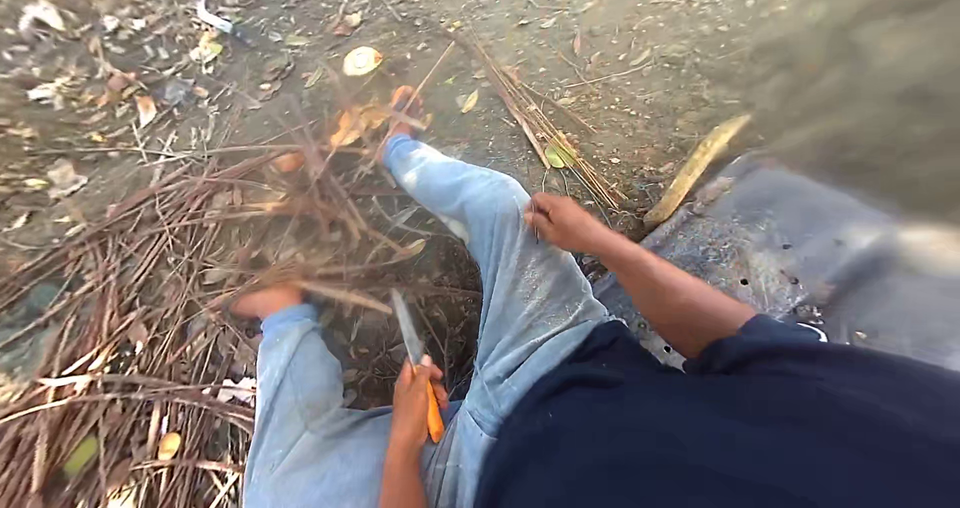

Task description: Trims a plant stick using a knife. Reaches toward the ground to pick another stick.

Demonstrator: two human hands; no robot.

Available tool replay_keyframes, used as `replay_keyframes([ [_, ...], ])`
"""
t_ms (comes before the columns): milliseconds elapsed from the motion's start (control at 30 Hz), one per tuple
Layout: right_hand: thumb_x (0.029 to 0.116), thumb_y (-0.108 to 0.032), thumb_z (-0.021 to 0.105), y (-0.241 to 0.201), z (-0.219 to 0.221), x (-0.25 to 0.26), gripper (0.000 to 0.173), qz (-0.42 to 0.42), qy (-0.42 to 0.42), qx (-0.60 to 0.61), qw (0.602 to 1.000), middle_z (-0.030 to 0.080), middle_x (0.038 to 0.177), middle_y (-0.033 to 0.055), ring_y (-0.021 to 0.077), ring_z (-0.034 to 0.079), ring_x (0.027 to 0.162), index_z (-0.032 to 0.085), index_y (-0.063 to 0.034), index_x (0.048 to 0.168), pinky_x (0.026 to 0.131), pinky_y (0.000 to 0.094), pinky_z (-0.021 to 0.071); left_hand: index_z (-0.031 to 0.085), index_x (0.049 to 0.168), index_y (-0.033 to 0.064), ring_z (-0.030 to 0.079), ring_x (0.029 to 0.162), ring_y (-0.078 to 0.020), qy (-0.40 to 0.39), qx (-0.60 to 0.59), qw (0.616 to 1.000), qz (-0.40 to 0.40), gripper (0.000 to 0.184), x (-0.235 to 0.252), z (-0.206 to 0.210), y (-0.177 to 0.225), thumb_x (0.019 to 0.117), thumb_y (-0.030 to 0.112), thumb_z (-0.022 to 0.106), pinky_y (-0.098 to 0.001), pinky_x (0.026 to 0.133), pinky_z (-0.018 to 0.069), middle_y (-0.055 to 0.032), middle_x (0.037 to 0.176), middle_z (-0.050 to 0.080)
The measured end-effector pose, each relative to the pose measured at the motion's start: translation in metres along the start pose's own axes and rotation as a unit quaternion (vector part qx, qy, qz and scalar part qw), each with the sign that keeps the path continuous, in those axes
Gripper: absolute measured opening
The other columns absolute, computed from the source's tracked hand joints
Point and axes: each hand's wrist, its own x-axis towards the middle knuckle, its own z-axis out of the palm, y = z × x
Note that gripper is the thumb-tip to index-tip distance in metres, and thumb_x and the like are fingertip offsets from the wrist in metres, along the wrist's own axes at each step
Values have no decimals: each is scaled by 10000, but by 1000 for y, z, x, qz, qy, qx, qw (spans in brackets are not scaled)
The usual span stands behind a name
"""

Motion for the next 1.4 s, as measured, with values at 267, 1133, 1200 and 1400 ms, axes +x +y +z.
replay_keyframes([
  [267, 1093, -214, 486, 81, -45, 12, 308, 99, 82, 46, 991, 702, 917, 153, 267, 681, 730, 675, -13, 1230, 730, 500, 587, 589, 1125, 4, 578, 503, -151, -79, 175, 981, -6, 213, 8, 1, -17, 1084, 190, 494, -295, 488, 530, -75, 711, 626],
  [1133, 1131, -390, 301, 103, -37, 67, 551, 159, 105, 70, 979, 614, 1302, 279, 398, 609, 1214, 595, 36, 1321, 1040, 581, 465, 583, 1372, 74, 510, 486, -155, 26, 227, 973, 36, 408, 12, -8, 3, 1053, 328, 558, -351, 464, 485, -55, 703, 571],
  [1200, 1119, -452, 240, 75, -23, 79, 628, 103, 94, 109, 984, 460, 1541, 232, 328, 491, 1406, 413, -20, 1540, 1153, 517, 422, 638, 1248, 72, 521, 510, -131, 91, 220, 967, 88, 355, 3, -22, 17, 1025, 344, 586, -345, 486, 498, -32, 723, 586],
  [1400, 1138, -301, 114, 7, 15, 104, 563, 70, -48, 45, 995, 475, 1522, 229, 267, 519, 1375, 329, 0, 1563, 1139, 473, 430, 604, 1201, -13, 603, 673, -199, 378, 126, 905, 146, 341, -76, -106, 54, 1041, 287, 580, -409, 643, 539, -123, 843, 636],
])
